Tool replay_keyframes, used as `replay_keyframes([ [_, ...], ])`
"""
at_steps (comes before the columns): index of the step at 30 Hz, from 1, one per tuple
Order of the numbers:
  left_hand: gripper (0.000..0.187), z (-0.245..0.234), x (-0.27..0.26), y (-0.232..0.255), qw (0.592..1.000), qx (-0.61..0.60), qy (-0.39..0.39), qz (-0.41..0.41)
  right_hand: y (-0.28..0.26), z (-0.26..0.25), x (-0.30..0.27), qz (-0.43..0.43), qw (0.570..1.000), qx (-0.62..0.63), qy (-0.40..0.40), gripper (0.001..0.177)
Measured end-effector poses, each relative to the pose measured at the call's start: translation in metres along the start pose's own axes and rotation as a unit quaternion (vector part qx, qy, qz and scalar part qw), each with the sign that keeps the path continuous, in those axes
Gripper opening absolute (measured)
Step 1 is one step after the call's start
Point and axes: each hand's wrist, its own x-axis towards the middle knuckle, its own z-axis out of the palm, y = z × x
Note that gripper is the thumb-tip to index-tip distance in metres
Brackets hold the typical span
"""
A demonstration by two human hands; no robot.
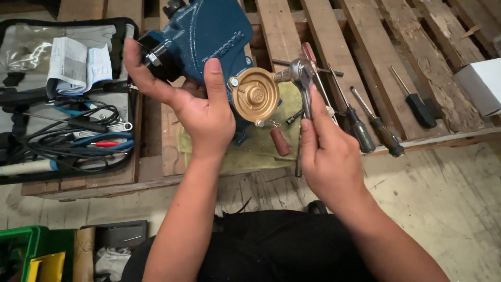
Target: Disassembling a water pump by removing bolts using a ratchet and socket wrench.
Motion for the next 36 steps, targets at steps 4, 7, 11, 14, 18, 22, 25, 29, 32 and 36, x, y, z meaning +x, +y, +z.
replay_keyframes([
  [4, 0.08, 0.002, -0.001, 0.006, 1.0, -0.015, 0.003, -0.007, -0.011, -0.004, 0.006, 0.039, 0.999, -0.003, -0.017, 0.053],
  [7, 0.078, 0.009, -0.001, 0.014, 0.996, -0.07, 0.016, -0.055, -0.028, -0.004, 0.01, 0.069, 0.993, 0.011, -0.094, 0.057],
  [11, 0.079, 0.01, -0.009, 0.014, 0.997, -0.062, 0.016, -0.036, -0.036, -0.004, 0.012, 0.111, 0.989, -0.018, -0.096, 0.064],
  [14, 0.08, 0.007, 0.003, 0.007, 1.0, -0.029, 0.004, -0.005, -0.025, -0.005, 0.011, 0.094, 0.992, 0.012, -0.088, 0.062],
  [18, 0.074, -0.009, 0.016, 0.003, 0.999, -0.006, -0.039, -0.005, -0.003, -0.006, 0.012, -0.021, 0.993, 0.047, -0.106, 0.061],
  [22, 0.075, -0.025, 0.035, -0.021, 0.998, -0.005, -0.064, -0.015, 0.007, -0.016, 0.026, -0.108, 0.989, 0.016, -0.1, 0.057],
  [25, 0.071, -0.03, 0.043, -0.03, 0.992, -0.068, -0.104, -0.017, 0.01, -0.034, 0.057, -0.046, 0.961, -0.037, -0.269, 0.069],
  [29, 0.067, -0.031, 0.041, -0.03, 0.987, -0.115, -0.113, -0.023, 0.034, -0.057, 0.115, -0.224, 0.913, -0.199, -0.277, 0.056],
  [32, 0.067, -0.03, 0.042, -0.024, 0.988, -0.107, -0.106, -0.022, 0.057, -0.062, 0.143, -0.408, 0.833, -0.327, -0.183, 0.054],
  [36, 0.068, -0.029, 0.04, -0.037, 0.993, -0.085, -0.075, -0.02, 0.071, -0.054, 0.148, -0.468, 0.808, -0.35, -0.077, 0.043],
])
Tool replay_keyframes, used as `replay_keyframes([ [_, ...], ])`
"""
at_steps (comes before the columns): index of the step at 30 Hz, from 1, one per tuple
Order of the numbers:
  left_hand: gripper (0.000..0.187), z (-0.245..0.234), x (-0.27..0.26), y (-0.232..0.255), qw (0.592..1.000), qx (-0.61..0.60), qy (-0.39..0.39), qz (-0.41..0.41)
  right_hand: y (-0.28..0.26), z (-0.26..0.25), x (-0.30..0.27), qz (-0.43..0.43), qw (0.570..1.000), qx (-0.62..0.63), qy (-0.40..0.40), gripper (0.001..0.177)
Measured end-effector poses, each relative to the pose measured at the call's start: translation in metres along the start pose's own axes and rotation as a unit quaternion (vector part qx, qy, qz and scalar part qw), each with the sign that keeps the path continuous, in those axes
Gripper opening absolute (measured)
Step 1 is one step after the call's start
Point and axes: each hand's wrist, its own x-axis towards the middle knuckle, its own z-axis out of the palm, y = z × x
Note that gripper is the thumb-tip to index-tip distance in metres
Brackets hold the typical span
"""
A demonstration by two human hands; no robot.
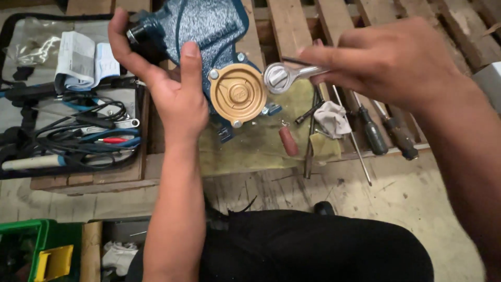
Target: Disassembling a water pump by removing bolts using a ratchet and socket wrench.
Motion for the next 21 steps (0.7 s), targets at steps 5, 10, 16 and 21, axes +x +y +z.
replay_keyframes([
  [5, 0.069, 0.011, -0.007, 0.014, 0.999, 0.003, 0.042, -0.021, -0.052, -0.035, 0.003, 0.232, 0.922, 0.294, 0.102, 0.031],
  [10, 0.07, 0.028, -0.016, 0.03, 0.996, 0.026, 0.076, -0.028, -0.097, -0.076, 0.014, 0.388, 0.721, 0.569, 0.078, 0.041],
  [16, 0.063, 0.041, -0.026, 0.046, 0.994, -0.011, 0.095, -0.058, -0.144, -0.068, 0.018, 0.282, 0.743, 0.604, 0.064, 0.062],
  [21, 0.064, 0.046, -0.03, 0.05, 0.997, -0.003, 0.076, -0.03, -0.162, -0.077, 0.019, 0.371, 0.774, 0.511, 0.049, 0.061],
])
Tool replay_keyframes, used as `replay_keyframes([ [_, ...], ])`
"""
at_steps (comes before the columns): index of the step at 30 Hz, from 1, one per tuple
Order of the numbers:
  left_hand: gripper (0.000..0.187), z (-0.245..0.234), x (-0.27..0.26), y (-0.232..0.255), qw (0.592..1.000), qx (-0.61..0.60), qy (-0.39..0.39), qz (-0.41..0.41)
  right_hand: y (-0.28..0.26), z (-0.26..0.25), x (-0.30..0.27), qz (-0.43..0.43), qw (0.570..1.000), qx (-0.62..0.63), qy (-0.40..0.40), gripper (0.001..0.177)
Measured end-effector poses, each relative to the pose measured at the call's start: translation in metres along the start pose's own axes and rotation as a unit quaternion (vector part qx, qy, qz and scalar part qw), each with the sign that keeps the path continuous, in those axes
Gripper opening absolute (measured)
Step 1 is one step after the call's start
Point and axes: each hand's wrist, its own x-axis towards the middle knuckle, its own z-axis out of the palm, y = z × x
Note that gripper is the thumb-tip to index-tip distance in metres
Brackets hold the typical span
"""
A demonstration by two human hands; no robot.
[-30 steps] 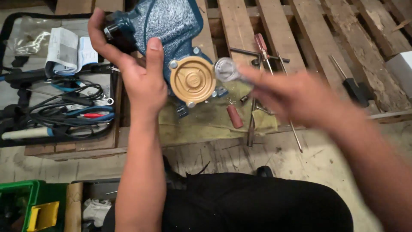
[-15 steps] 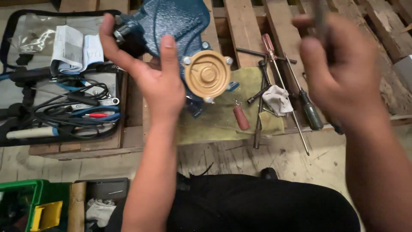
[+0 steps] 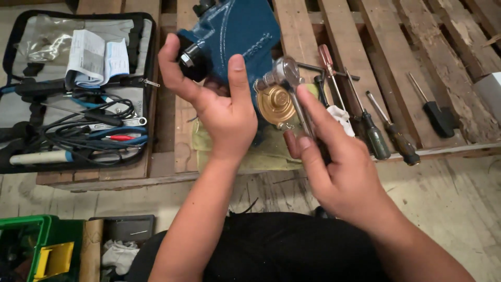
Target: Disassembling a water pump by removing bolts using a ratchet and socket wrench.
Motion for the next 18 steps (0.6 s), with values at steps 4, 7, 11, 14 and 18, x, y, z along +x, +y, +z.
replay_keyframes([
  [4, 0.064, 0.004, -0.003, 0.002, 0.998, -0.049, -0.002, -0.032, -0.006, 0.011, -0.009, -0.045, 0.998, -0.026, 0.023, 0.058],
  [7, 0.064, 0.004, -0.003, -0.002, 0.998, 0.049, 0.016, 0.032, -0.009, 0.025, -0.013, -0.013, 0.999, -0.022, 0.027, 0.061],
  [11, 0.065, 0.003, -0.002, 0.0, 0.998, 0.049, 0.017, 0.023, -0.019, 0.038, -0.011, -0.038, 0.999, -0.032, 0.001, 0.065],
  [14, 0.065, 0.002, 0.0, 0.0, 1.0, 0.023, 0.016, 0.01, -0.029, 0.04, -0.009, -0.047, 0.999, -0.027, 0.001, 0.063],
  [18, 0.063, -0.003, 0.004, -0.001, 0.998, 0.058, 0.015, 0.027, -0.032, 0.04, -0.005, -0.05, 0.998, -0.03, -0.001, 0.063],
])
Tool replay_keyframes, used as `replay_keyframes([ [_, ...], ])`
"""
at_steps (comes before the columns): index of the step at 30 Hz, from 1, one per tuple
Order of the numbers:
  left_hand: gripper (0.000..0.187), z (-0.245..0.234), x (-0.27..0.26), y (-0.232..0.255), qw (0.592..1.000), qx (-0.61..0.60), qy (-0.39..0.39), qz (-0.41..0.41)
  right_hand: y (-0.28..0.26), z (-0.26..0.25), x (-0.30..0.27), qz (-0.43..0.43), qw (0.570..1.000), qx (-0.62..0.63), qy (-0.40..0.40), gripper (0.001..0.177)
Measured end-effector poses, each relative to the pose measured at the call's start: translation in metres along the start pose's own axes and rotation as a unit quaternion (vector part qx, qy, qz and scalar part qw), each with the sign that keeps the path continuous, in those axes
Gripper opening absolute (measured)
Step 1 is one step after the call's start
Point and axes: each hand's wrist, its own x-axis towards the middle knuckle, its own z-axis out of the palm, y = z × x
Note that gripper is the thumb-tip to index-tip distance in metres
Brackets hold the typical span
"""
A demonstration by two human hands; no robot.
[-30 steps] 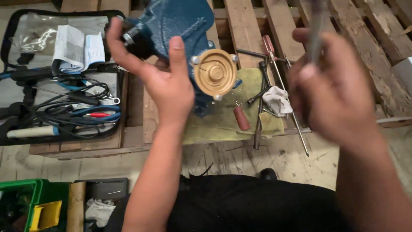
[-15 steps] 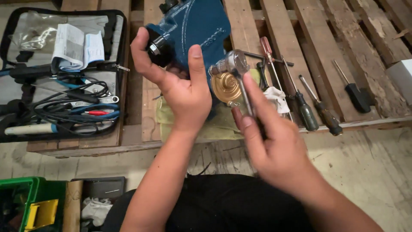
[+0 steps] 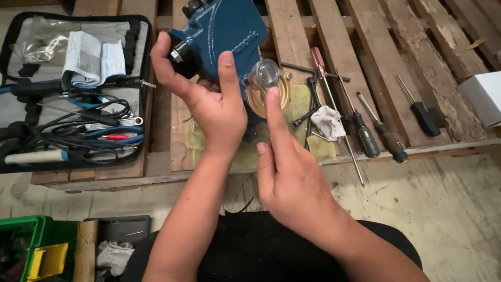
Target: Disassembling a water pump by removing bolts using a ratchet and socket wrench.
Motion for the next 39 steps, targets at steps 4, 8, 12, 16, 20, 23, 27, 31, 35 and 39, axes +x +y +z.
replay_keyframes([
  [4, 0.061, -0.004, 0.004, -0.002, 1.0, -0.024, -0.003, -0.009, 0.006, 0.005, 0.001, -0.011, 1.0, -0.008, -0.006, 0.065],
  [8, 0.063, -0.01, 0.008, -0.006, 1.0, -0.003, -0.01, -0.016, 0.017, -0.005, 0.007, -0.025, 0.999, -0.024, -0.033, 0.072],
  [12, 0.069, -0.026, 0.03, -0.031, 0.997, 0.005, -0.074, -0.005, 0.059, -0.019, 0.027, -0.13, 0.985, -0.024, -0.107, 0.091],
  [16, 0.064, -0.029, 0.033, -0.027, 0.987, -0.11, -0.113, -0.029, 0.055, -0.061, 0.067, 0.007, 0.969, -0.06, -0.24, 0.076],
  [20, 0.064, -0.022, 0.027, -0.023, 0.985, -0.13, -0.109, -0.04, 0.107, -0.095, 0.102, -0.233, 0.916, -0.3, -0.132, 0.054],
  [23, 0.065, -0.014, 0.018, -0.009, 0.98, -0.148, -0.117, -0.067, 0.135, -0.102, 0.103, -0.345, 0.828, -0.441, -0.032, 0.051],
  [27, 0.063, -0.006, 0.006, 0.0, 0.994, -0.071, -0.08, -0.035, 0.158, -0.078, 0.055, -0.259, 0.93, -0.244, 0.098, 0.029],
  [31, 0.061, 0.001, 0.001, 0.003, 0.995, -0.074, -0.056, -0.03, 0.103, -0.056, 0.002, 0.026, 0.988, -0.071, 0.134, 0.027],
  [35, 0.062, 0.003, 0.002, 0.006, 0.998, -0.063, -0.012, -0.024, 0.097, -0.043, -0.033, 0.072, 0.967, 0.241, 0.037, 0.043],
  [39, 0.062, 0.0, 0.004, 0.008, 0.995, -0.057, 0.03, -0.074, 0.1, -0.023, -0.058, 0.002, 0.935, 0.353, -0.031, 0.065],
])
